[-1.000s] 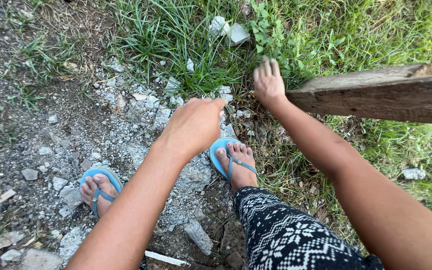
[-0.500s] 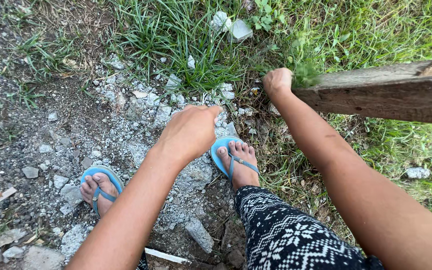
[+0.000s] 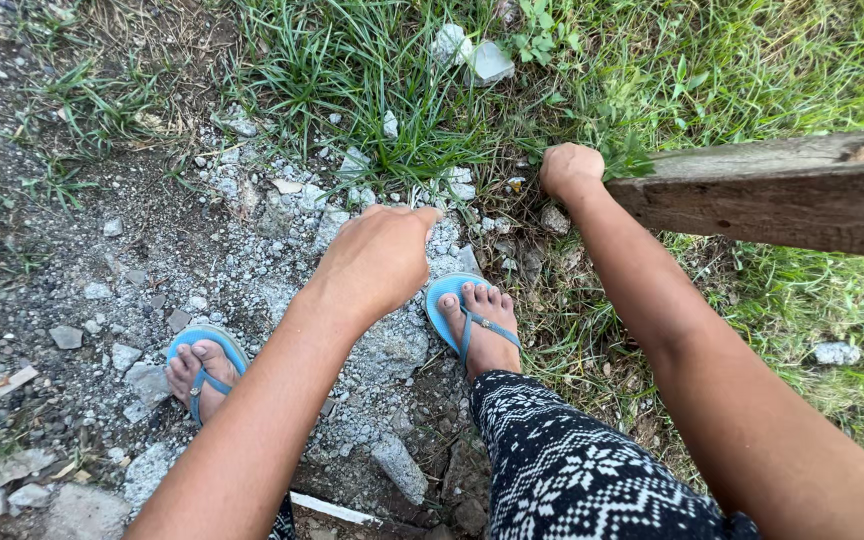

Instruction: The person clears grass and weeds from the ground next to a wooden post by pulling them out by hand.

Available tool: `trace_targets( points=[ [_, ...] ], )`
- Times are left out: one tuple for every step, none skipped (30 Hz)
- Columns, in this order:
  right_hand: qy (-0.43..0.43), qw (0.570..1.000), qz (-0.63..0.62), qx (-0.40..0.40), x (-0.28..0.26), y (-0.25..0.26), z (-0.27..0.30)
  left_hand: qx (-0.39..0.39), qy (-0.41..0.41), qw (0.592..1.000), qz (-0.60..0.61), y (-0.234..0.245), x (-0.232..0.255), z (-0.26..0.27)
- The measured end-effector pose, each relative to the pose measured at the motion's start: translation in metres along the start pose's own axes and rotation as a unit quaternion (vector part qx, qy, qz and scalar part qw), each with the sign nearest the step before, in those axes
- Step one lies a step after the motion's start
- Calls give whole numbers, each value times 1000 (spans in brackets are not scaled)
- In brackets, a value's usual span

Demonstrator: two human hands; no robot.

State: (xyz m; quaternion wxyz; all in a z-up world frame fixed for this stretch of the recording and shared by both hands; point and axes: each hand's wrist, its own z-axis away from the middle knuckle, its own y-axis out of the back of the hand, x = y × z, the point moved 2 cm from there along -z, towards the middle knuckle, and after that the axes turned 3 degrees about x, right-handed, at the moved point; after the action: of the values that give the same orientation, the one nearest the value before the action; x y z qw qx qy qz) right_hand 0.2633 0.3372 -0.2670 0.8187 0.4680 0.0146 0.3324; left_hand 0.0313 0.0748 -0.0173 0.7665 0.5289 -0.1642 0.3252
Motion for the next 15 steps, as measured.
trace_targets(
  points=[
    [-16,999,-29,-17,-1,6,6,-9,8,1000,-4,1,0,0],
    [-3,996,-36,-81,0,8,16,-19,16,1000,-9,2,0,0],
    [7,989,-44,-144,-1,5,33,-20,12,1000,-11,5,1,-1],
    [31,989,-18,-141,-16,-6,54,-24,20,999,-9,8,0,-3],
    [55,989,15,-136,-23,-17,77,-23,28,999,-3,9,0,-4],
    [42,995,-35,-86,-26,-28,100,-20,25,1000,1,9,1,-3],
    [30,996,-83,-33,-25,-33,113,5,9,1000,7,10,1,-3],
    [29,996,-78,-28,-16,-35,116,29,-7,999,14,10,2,-4],
    [12,994,-72,-79,-11,-46,126,26,-5,1000,15,8,1,-1],
    [-5,989,-65,-130,-3,-57,137,11,11,998,54,5,0,-1],
    [-8,988,-62,-141,10,-66,149,-2,26,996,89,4,-3,1],
    [-11,987,-59,-152,28,-75,162,-4,27,996,86,1,-4,5],
    [-19,985,-46,-162,49,-79,169,-1,-4,989,146,-1,-2,3],
    [-27,984,-33,-172,63,-82,173,2,-36,978,206,0,-1,0],
    [-92,966,5,-242,83,-85,184,2,-36,978,205,0,-4,2]
  ],
)
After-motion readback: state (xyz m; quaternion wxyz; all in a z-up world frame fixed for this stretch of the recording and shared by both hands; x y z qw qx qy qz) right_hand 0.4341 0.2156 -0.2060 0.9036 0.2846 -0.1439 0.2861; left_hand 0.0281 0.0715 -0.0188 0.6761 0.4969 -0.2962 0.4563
